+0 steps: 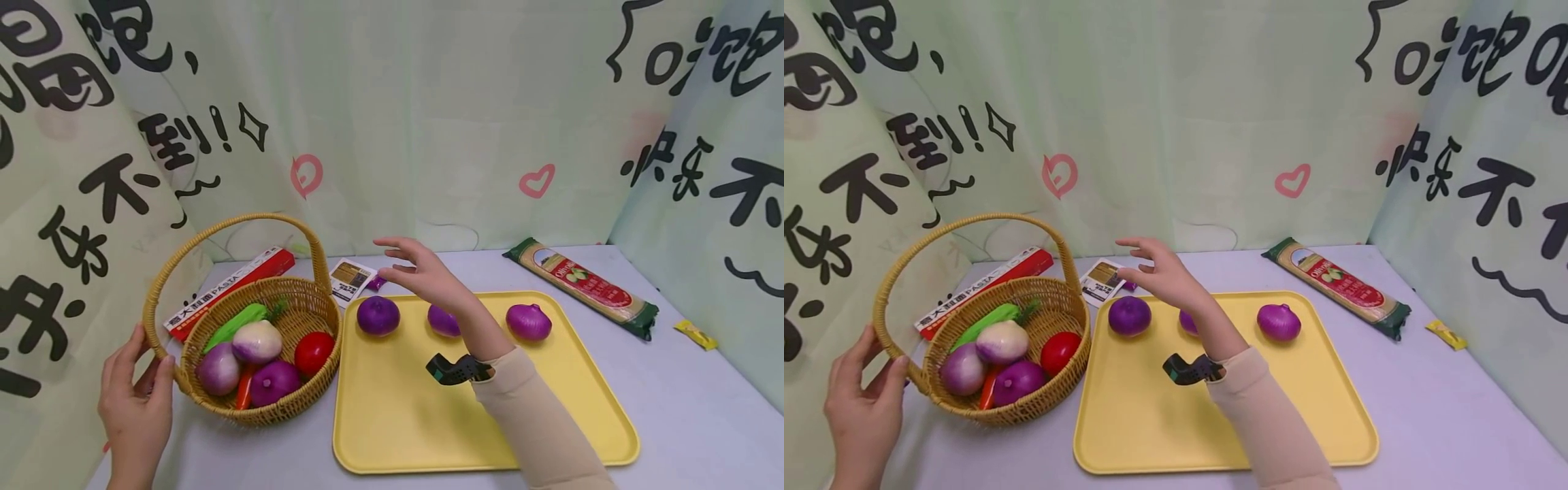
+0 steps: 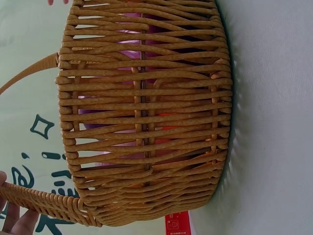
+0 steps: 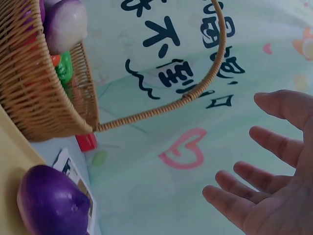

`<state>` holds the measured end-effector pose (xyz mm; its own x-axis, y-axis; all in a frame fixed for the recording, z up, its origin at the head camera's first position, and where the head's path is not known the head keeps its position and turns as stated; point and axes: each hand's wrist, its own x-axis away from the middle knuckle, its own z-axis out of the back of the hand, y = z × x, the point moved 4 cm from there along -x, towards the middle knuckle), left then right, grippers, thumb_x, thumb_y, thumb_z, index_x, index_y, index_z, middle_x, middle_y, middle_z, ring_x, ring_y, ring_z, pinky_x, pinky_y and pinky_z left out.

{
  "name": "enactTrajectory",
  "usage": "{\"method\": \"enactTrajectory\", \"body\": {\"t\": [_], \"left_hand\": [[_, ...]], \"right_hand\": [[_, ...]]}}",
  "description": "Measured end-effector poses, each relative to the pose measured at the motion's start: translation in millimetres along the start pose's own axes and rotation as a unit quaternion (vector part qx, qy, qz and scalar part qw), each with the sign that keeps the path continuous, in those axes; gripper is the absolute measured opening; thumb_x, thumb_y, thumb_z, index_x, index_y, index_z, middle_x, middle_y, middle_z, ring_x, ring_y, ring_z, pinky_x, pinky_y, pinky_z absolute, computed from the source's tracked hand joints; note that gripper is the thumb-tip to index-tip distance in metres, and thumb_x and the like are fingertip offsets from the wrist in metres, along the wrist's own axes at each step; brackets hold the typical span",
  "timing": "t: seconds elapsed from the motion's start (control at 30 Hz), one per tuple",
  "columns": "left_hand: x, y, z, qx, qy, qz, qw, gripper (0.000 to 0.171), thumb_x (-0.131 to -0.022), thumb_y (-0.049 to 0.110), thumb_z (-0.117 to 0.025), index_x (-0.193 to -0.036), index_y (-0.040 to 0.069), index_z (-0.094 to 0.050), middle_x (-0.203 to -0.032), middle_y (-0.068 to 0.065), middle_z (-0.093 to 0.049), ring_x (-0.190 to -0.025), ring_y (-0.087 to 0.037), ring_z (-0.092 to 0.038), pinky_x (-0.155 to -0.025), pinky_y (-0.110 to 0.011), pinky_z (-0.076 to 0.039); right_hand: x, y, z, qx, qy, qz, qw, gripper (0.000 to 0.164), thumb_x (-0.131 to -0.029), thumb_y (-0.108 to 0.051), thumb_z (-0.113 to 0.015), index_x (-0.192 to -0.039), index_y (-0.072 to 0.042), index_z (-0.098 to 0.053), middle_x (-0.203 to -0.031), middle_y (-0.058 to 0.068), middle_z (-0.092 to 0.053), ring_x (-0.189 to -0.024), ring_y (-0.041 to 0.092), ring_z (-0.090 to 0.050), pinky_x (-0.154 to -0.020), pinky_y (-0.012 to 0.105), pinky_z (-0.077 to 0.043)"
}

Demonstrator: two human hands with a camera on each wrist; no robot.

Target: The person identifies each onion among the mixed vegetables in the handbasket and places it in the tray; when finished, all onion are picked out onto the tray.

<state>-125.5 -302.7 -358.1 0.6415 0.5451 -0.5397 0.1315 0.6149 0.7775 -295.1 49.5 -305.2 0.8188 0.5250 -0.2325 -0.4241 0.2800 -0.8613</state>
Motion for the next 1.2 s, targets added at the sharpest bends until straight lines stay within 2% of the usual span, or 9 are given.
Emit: {"method": "enactTrajectory", "body": {"t": [0.17,0.27,0.4,0.57,0.73,0.83,1.03,1.2], "left_hand": [[-0.4,-0.8,-0.6,0.005,0.000,-0.005,1.0000,0.067,-0.083,-0.011,-0.061,-0.138,0.024,-0.047,-0.116,0.032,-0.037,-0.114,0.009,-0.045,-0.086,0.004,-0.038],[-1.1,-1.1,-1.4,0.010,0.000,-0.008,0.9999,0.067,-0.083,-0.012,-0.061,-0.138,0.024,-0.048,-0.116,0.031,-0.038,-0.114,0.009,-0.045,-0.086,0.004,-0.038],[-2.2,-0.9,-3.0,0.007,-0.004,-0.004,1.0000,0.066,-0.084,-0.009,-0.061,-0.138,0.026,-0.047,-0.116,0.032,-0.038,-0.115,0.008,-0.045,-0.086,0.004,-0.038],[-3.7,-0.4,-4.3,0.011,-0.007,-0.010,0.9999,0.066,-0.084,-0.009,-0.061,-0.138,0.026,-0.047,-0.116,0.032,-0.038,-0.115,0.008,-0.045,-0.087,0.003,-0.039],[-4.5,0.0,-4.6,0.019,-0.009,-0.020,0.9996,0.066,-0.083,-0.011,-0.061,-0.138,0.023,-0.048,-0.116,0.031,-0.038,-0.114,0.008,-0.045,-0.087,0.003,-0.039],[-3.8,-0.3,-3.9,0.017,-0.008,-0.016,0.9997,0.066,-0.083,-0.011,-0.061,-0.138,0.023,-0.048,-0.115,0.031,-0.038,-0.114,0.008,-0.045,-0.087,0.003,-0.039],[-1.5,-3.8,-1.5,0.001,-0.003,0.009,1.0000,0.065,-0.085,-0.007,-0.061,-0.138,0.028,-0.046,-0.116,0.032,-0.037,-0.116,0.007,-0.046,-0.086,0.004,-0.038],[-1.0,-5.3,-0.6,-0.003,-0.006,0.007,1.0000,0.065,-0.085,-0.006,-0.061,-0.138,0.028,-0.046,-0.116,0.032,-0.037,-0.116,0.006,-0.046,-0.086,0.004,-0.038]], "right_hand": [[-9,-7,-12,0.000,-0.012,0.019,1.000,0.048,-0.092,-0.023,-0.061,-0.138,-0.020,-0.046,-0.144,0.000,-0.041,-0.134,0.025,-0.041,-0.112,0.041,-0.040],[-15,-12,-20,0.000,-0.023,0.021,1.000,0.047,-0.092,-0.023,-0.061,-0.137,-0.021,-0.047,-0.145,0.000,-0.040,-0.135,0.024,-0.042,-0.104,0.040,-0.048],[-24,-17,-31,-0.003,-0.039,0.023,0.999,0.046,-0.092,-0.024,-0.060,-0.136,-0.022,-0.048,-0.146,0.001,-0.037,-0.135,0.023,-0.042,-0.098,0.037,-0.052],[-36,-23,-47,-0.002,-0.060,0.032,0.998,0.047,-0.093,-0.027,-0.059,-0.137,-0.018,-0.047,-0.146,0.002,-0.038,-0.134,0.025,-0.043,-0.105,0.038,-0.047],[-47,-29,-66,0.002,-0.080,0.037,0.996,0.047,-0.093,-0.026,-0.059,-0.138,-0.019,-0.047,-0.145,0.002,-0.041,-0.132,0.025,-0.046,-0.101,0.037,-0.050],[-56,-31,-79,0.001,-0.091,0.029,0.995,0.048,-0.093,-0.028,-0.058,-0.139,-0.020,-0.046,-0.145,0.002,-0.042,-0.131,0.022,-0.047,-0.101,0.034,-0.051],[-70,-28,-106,-0.038,-0.121,-0.004,0.992,0.049,-0.093,-0.030,-0.058,-0.139,-0.018,-0.046,-0.143,0.002,-0.045,-0.132,0.024,-0.045,-0.104,0.032,-0.048],[-77,-23,-124,-0.038,-0.138,-0.023,0.989,0.045,-0.092,-0.028,-0.059,-0.135,-0.017,-0.050,-0.140,0.003,-0.048,-0.130,0.026,-0.048,-0.101,0.030,-0.050]]}}
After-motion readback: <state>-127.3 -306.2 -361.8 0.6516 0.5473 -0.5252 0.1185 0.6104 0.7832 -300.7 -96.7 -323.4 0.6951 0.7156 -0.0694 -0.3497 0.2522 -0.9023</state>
